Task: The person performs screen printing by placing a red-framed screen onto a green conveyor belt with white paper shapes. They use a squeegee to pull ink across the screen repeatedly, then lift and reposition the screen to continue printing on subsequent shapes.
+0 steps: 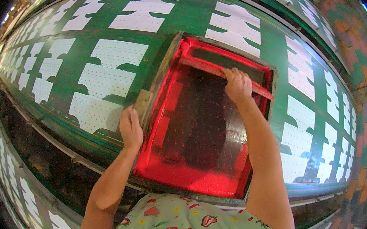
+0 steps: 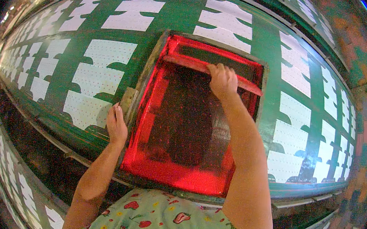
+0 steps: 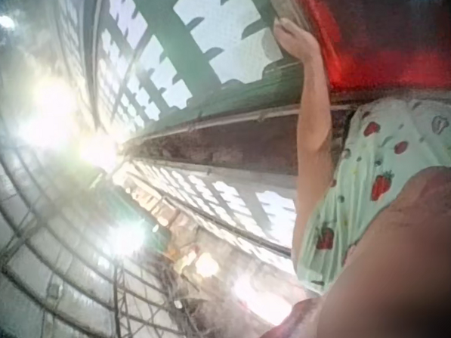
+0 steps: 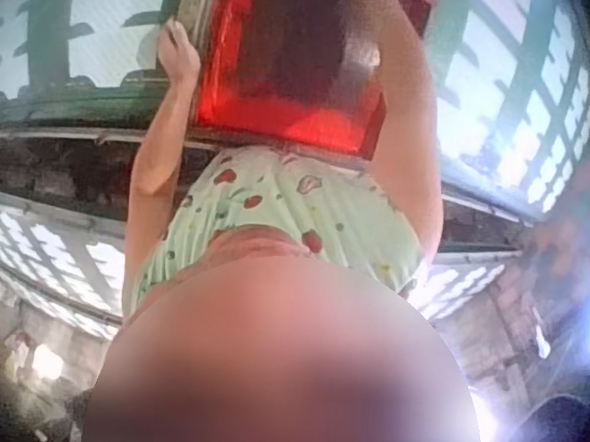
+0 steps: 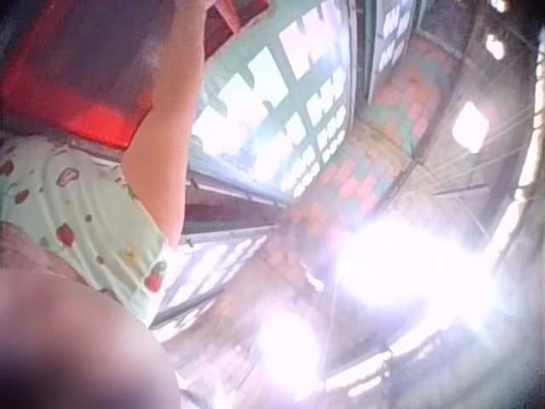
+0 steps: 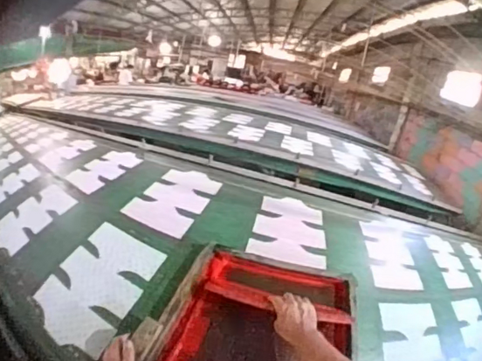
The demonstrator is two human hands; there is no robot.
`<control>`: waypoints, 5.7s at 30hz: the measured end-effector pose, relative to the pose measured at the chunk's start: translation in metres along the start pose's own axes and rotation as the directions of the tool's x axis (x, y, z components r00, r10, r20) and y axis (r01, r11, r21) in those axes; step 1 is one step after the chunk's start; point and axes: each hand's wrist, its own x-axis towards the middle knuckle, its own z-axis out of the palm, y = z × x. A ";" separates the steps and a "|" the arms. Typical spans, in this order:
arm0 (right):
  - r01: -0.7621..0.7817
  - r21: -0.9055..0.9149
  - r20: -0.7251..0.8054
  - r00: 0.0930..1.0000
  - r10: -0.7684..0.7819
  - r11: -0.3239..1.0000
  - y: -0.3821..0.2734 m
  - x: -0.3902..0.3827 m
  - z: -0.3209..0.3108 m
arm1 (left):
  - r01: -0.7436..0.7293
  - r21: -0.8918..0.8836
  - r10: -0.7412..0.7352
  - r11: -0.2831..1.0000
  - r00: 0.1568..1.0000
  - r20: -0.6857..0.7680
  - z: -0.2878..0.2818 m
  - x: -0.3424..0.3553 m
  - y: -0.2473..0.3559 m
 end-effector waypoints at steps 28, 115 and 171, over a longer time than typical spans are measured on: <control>0.075 0.094 0.318 0.943 -0.101 0.993 0.014 0.022 -0.040 | -0.011 -0.031 0.010 0.999 1.000 -0.011 0.003 0.000 -0.006; -0.043 0.612 -0.209 0.954 0.214 0.790 -0.110 -0.398 -0.184 | -0.099 -0.366 0.082 0.925 0.995 -0.061 0.014 0.009 -0.040; -0.605 0.526 0.023 0.713 0.700 0.598 0.030 -0.429 -0.192 | 0.257 -0.384 -0.160 0.887 0.950 0.268 0.029 -0.009 0.069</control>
